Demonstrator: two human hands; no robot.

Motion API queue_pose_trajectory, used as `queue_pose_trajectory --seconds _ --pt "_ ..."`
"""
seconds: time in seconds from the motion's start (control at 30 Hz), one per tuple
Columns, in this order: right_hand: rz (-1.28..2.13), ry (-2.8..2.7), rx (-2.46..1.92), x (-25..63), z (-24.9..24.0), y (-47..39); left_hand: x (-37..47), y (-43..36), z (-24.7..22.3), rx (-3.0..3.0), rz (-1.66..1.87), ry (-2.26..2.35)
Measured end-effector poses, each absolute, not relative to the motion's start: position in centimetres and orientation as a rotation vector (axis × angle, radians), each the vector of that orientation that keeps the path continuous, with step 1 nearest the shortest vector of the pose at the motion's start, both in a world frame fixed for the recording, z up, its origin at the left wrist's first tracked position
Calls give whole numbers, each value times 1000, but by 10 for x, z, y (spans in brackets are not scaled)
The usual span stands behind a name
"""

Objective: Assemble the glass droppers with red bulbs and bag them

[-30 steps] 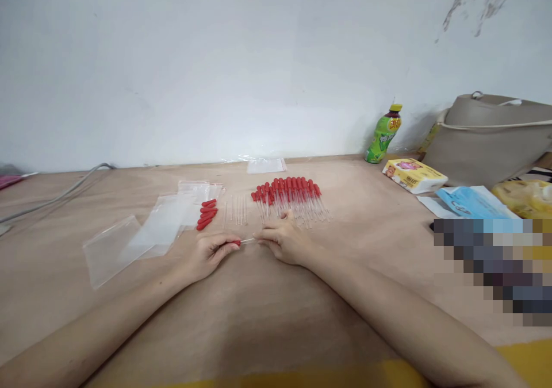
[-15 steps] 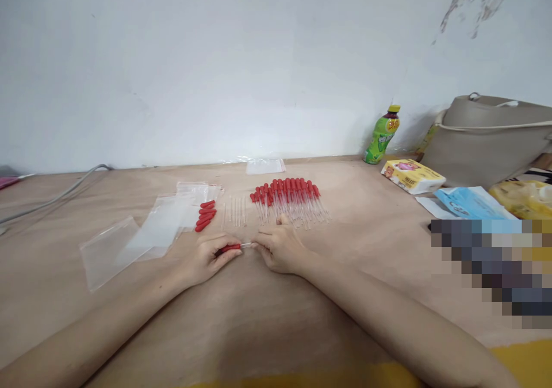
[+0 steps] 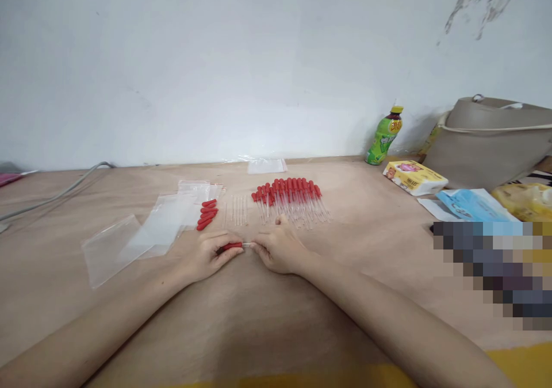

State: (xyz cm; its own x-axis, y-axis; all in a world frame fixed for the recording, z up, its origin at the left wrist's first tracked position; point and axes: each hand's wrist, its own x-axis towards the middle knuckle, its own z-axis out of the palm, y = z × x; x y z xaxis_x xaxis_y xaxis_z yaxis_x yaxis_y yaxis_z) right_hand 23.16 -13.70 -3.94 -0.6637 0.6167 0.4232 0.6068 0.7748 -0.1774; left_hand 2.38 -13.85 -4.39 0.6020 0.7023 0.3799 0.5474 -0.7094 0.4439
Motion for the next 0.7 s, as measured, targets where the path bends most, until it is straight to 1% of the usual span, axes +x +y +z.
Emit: queue_pose_trajectory --seconds 0.17,0.27,0.37,0.47,0.6,0.7 --pt "38 -2529 -1028 241 -25 -137 22 -138 -45 2484 926 1175" --pt "258 -2357 -1287 255 -20 -123 22 -138 -46 2439 955 1276" --pt "456 -1967 -1592 264 -17 -103 22 -137 -45 2468 855 1207" --pt "352 -1741 -1747 260 -13 -84 23 -137 -44 2490 792 1142" --pt "144 -1766 -1797 238 -14 -66 23 -136 -44 2480 793 1146" --pt "67 -1794 -1890 227 -21 -55 22 -136 -45 2481 806 1132"
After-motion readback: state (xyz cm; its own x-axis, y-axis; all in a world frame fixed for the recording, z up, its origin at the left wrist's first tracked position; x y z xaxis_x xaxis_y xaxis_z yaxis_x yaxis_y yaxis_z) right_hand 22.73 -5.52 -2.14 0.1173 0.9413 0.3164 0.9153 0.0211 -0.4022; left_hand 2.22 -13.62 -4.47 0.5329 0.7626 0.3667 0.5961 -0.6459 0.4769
